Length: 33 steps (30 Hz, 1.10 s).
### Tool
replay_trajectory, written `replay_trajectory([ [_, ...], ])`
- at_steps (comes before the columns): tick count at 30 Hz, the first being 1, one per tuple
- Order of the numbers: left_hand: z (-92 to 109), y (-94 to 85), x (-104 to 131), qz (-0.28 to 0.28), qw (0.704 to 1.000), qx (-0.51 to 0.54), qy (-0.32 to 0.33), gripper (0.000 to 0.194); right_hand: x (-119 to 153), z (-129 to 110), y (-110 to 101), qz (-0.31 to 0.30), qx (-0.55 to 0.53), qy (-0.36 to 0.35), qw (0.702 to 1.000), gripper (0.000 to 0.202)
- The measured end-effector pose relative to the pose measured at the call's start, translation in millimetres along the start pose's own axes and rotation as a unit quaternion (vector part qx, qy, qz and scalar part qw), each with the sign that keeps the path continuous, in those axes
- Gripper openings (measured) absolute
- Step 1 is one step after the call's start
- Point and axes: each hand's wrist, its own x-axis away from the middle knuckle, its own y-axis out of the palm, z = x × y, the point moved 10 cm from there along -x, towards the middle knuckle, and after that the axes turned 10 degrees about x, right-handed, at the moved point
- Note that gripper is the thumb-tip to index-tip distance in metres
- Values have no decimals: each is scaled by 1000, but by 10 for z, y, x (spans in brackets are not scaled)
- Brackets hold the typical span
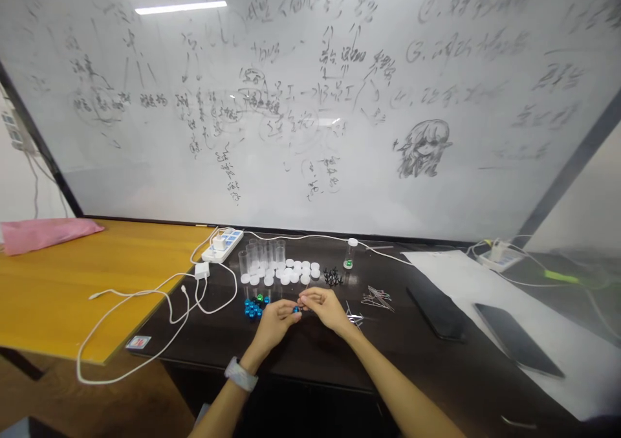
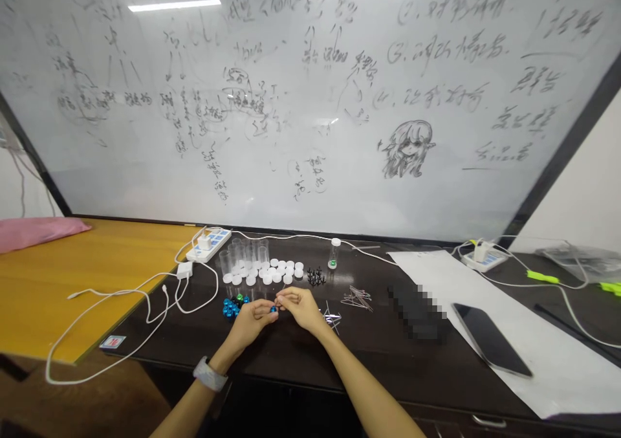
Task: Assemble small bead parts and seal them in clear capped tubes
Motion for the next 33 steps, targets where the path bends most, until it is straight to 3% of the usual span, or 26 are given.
replay_trajectory([
  [23, 171, 42, 71, 23, 993, -92, 66, 20, 76, -65, 18, 54, 81, 15, 995, 36],
  [29, 177, 40, 57, 26, 992, -102, 72, 19, 102, -126, 37, 54, 104, -3, 993, 31],
  [33, 160, 29, 61, 31, 991, -114, 70, 21, 121, -252, 20, 65, 183, -44, 980, 25],
])
